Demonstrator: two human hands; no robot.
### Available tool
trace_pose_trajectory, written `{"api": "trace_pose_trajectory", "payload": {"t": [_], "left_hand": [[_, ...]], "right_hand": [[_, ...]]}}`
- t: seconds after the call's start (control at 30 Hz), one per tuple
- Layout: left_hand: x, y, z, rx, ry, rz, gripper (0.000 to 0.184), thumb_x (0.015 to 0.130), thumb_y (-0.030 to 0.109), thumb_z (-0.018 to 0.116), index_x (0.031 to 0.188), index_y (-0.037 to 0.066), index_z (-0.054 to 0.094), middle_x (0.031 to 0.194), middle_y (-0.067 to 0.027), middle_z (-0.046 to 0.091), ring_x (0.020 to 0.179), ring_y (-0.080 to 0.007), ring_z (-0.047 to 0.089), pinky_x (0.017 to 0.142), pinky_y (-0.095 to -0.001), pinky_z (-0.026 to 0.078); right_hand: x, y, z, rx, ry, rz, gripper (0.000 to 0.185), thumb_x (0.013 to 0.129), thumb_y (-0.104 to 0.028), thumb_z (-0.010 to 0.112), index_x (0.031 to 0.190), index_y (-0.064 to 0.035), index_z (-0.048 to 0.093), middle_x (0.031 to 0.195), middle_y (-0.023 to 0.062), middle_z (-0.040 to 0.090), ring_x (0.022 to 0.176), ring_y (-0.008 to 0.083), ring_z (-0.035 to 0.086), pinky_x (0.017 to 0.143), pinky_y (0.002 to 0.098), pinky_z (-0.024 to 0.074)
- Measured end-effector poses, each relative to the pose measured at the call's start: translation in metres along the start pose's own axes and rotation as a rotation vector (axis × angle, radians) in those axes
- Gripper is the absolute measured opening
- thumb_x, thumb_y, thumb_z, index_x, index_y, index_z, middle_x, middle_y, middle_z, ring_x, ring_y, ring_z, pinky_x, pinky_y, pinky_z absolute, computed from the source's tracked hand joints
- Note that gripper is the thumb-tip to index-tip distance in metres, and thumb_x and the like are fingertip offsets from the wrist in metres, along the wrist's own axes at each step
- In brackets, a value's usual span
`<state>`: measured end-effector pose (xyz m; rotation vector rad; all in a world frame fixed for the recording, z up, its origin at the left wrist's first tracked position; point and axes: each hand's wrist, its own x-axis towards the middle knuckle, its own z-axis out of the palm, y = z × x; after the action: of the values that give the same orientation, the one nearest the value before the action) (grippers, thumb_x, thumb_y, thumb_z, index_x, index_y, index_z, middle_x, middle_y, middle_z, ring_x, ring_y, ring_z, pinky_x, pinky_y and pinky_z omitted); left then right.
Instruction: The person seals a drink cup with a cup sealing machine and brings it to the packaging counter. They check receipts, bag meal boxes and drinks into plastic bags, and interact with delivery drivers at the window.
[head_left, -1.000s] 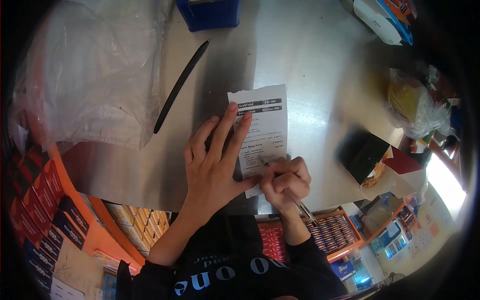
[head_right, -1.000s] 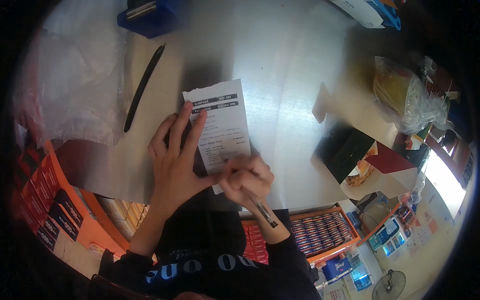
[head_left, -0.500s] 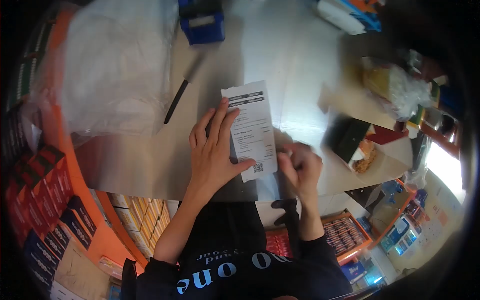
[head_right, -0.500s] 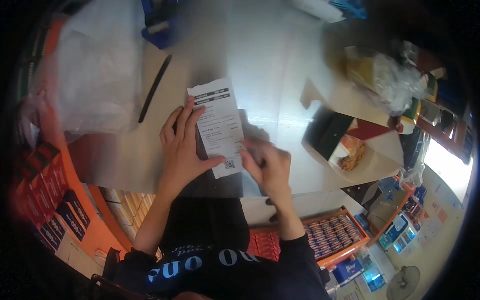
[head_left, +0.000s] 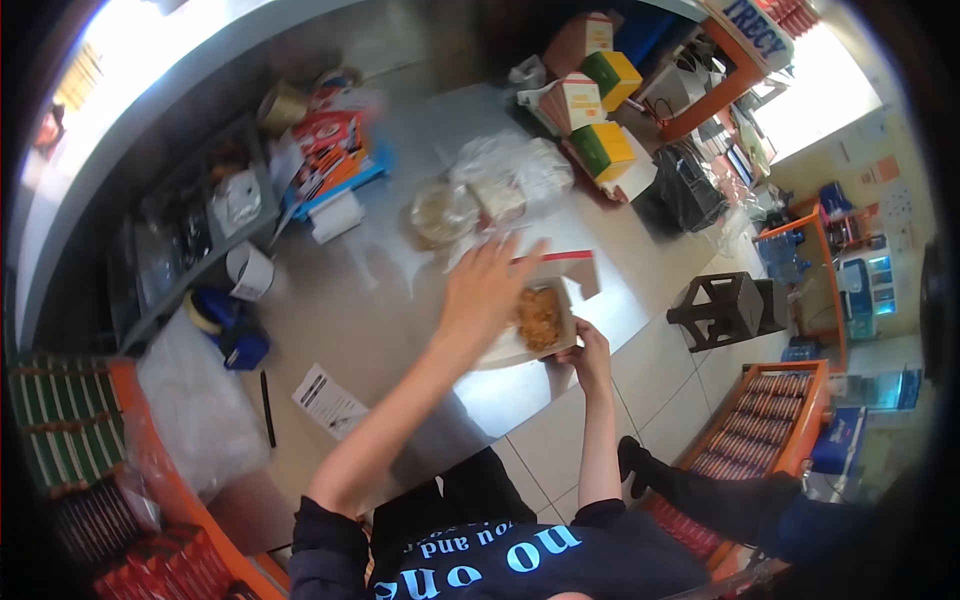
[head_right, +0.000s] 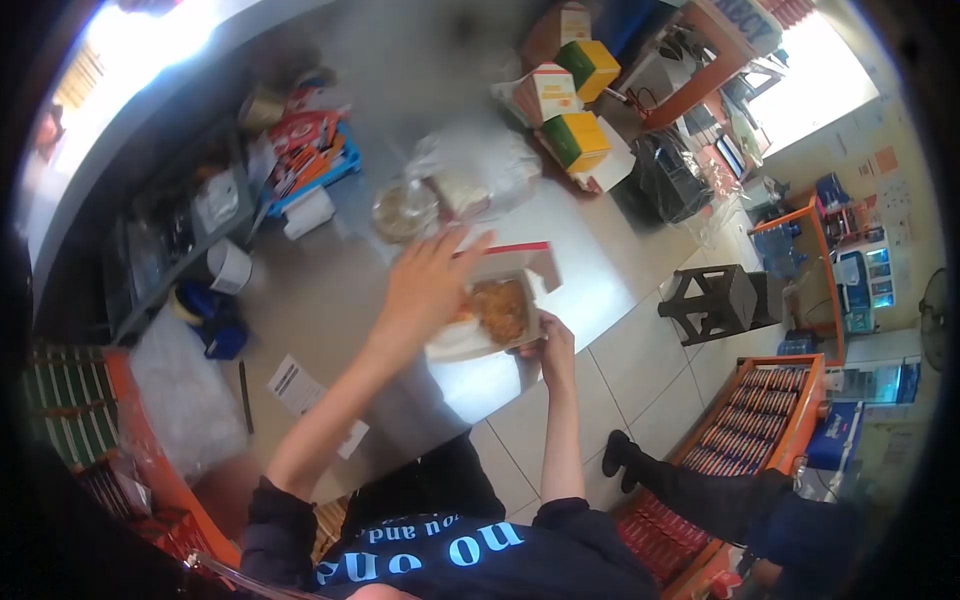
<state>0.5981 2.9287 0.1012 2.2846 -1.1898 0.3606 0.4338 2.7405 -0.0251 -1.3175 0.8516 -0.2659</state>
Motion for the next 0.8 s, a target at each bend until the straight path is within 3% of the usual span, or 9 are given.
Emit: {"api": "trace_pose_trajectory", "payload": {"t": [0.07,0.1,0.17,0.23,0.27,0.33,0.4,0.47,0.8], "left_hand": [[0.045,-0.020,0.009,-0.140,-1.161,-0.366,0.065,0.070,0.036,0.068,0.127,0.017,0.046,0.128,-0.0098,0.047,0.118,-0.0329,0.043,0.098,-0.0415,0.035],[0.054,-0.018,0.015,-0.099,-1.175,-0.359,0.065,0.070,0.036,0.068,0.127,0.017,0.046,0.128,-0.0098,0.047,0.118,-0.0329,0.043,0.098,-0.0415,0.035],[0.036,-0.012,0.029,-0.295,-1.247,-0.139,0.074,0.060,0.047,0.069,0.124,0.016,0.047,0.131,-0.0167,0.043,0.118,-0.0338,0.043,0.080,-0.0480,0.047],[-0.006,-0.010,0.109,-0.224,-0.387,0.099,0.082,0.051,0.052,0.072,0.121,0.016,0.049,0.126,-0.0170,0.044,0.110,-0.0386,0.046,0.078,-0.0502,0.046],[-0.012,-0.008,0.133,-0.217,-0.639,-0.096,0.076,0.055,0.048,0.070,0.123,0.021,0.048,0.125,-0.0160,0.044,0.106,-0.0415,0.047,0.084,-0.0514,0.043],[0.009,0.014,0.104,-0.170,-0.746,0.004,0.070,0.057,0.040,0.068,0.119,0.013,0.050,0.111,-0.0162,0.051,0.103,-0.0359,0.049,0.085,-0.0466,0.044],[0.005,-0.004,0.131,-0.226,-0.750,0.125,0.074,0.050,0.042,0.073,0.113,0.009,0.052,0.101,-0.0163,0.054,0.094,-0.0352,0.055,0.084,-0.0452,0.044],[0.029,-0.011,0.121,-0.260,-0.906,0.227,0.076,0.058,0.041,0.071,0.120,0.005,0.047,0.108,-0.0167,0.053,0.094,-0.0345,0.056,0.088,-0.0453,0.042],[0.002,-0.015,0.087,-0.270,-0.625,-0.031,0.072,0.061,0.035,0.071,0.121,0.005,0.045,0.113,-0.0181,0.048,0.101,-0.0358,0.050,0.091,-0.0459,0.039]], "right_hand": [[0.029,0.000,-0.015,-0.013,-0.187,0.140,0.028,0.088,-0.011,0.048,0.110,0.0031,0.056,0.090,0.0114,0.062,0.059,0.0155,0.061,0.053,0.0233,0.0516],[0.040,-0.005,-0.016,0.028,-0.190,0.139,0.028,0.088,-0.011,0.048,0.110,0.0031,0.056,0.090,0.0114,0.062,0.059,0.0155,0.061,0.053,0.0233,0.0516],[0.055,-0.016,-0.009,-0.212,-0.360,0.184,0.024,0.084,-0.006,0.050,0.104,0.0029,0.060,0.078,0.0101,0.062,0.057,0.0155,0.061,0.051,0.0245,0.0525],[0.067,-0.008,-0.002,-0.271,-0.434,0.163,0.024,0.083,-0.017,0.056,0.099,0.0005,0.061,0.076,0.0085,0.064,0.059,0.0146,0.062,0.052,0.0264,0.0518],[0.072,0.003,0.000,-0.502,-0.368,0.080,0.025,0.083,-0.019,0.055,0.096,0.0020,0.062,0.076,0.0096,0.064,0.059,0.0161,0.063,0.052,0.0281,0.0522],[0.065,0.004,0.007,-0.363,-0.342,-0.020,0.027,0.084,-0.020,0.056,0.096,0.0027,0.064,0.076,0.0129,0.066,0.059,0.0177,0.063,0.052,0.0305,0.0515],[0.064,0.005,0.010,-0.504,-0.274,-0.183,0.028,0.084,-0.021,0.056,0.084,0.0047,0.066,0.073,0.0172,0.066,0.066,0.0205,0.064,0.061,0.0320,0.0512],[0.076,0.029,0.006,-0.605,-0.286,-0.264,0.033,0.084,-0.024,0.054,0.098,0.0049,0.064,0.088,0.0177,0.066,0.074,0.0202,0.065,0.067,0.0317,0.0509],[0.040,-0.075,0.085,-0.696,-0.669,-0.411,0.033,0.083,-0.023,0.054,0.098,0.0046,0.063,0.088,0.0195,0.065,0.075,0.0243,0.065,0.066,0.0356,0.0510]]}}
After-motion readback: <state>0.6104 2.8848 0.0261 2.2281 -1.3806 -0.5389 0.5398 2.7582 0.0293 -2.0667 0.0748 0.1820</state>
